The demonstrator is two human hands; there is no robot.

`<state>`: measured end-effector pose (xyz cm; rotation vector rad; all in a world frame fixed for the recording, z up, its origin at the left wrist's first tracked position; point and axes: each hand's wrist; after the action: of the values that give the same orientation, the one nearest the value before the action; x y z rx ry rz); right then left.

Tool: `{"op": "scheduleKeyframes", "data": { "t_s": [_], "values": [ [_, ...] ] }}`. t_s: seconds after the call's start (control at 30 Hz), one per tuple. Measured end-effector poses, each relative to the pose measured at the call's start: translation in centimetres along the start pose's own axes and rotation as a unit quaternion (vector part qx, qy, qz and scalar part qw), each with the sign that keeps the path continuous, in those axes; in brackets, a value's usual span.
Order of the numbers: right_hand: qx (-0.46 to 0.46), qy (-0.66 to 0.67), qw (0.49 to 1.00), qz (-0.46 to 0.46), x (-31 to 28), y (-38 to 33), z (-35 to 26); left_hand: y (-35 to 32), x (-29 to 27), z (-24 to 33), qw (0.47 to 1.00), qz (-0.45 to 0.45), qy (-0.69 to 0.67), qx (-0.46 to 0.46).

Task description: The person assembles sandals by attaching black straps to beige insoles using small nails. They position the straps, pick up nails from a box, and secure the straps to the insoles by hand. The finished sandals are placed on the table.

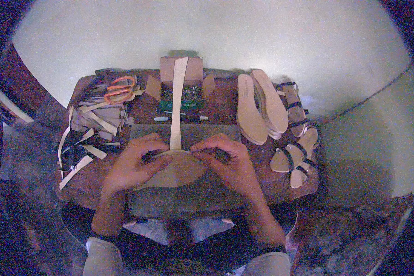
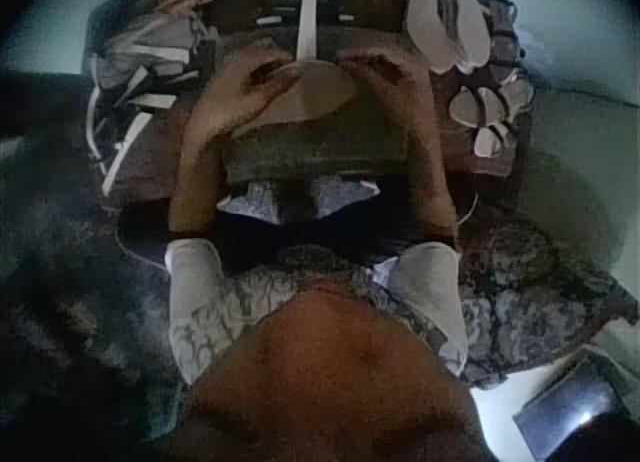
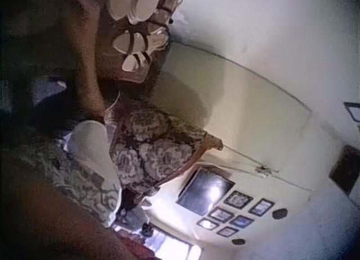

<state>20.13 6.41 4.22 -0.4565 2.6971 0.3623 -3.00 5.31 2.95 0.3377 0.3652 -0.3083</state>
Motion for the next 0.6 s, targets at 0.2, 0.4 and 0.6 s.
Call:
{"op": "scheduleKeyframes", "data": {
  "t_s": [0.2, 0.4, 0.6],
  "values": [
    [-0.058, -0.021, 0.998, -0.032, 1.5, -0.6, -0.2, -0.5, 0.6, 0.6, 0.999, 0.006, 0.010, 0.031],
    [-0.057, -0.019, 0.998, -0.023, 2.2, -0.6, 0.9, -0.3, 0.7, 0.8, 0.999, 0.014, 0.028, 0.030],
    [-0.051, 0.005, 0.999, -0.016, 2.7, -0.4, 1.1, -0.4, 0.7, 0.7, 0.999, 0.018, 0.023, 0.020]
  ]
}}
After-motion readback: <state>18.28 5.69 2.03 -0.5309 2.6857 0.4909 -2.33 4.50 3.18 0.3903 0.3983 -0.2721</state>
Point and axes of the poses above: each hand's wrist, its own y-axis towards the middle knuckle, its own x-axis out of the palm, z = x × y, and after that the axes turned 6 degrees about -y, right-handed
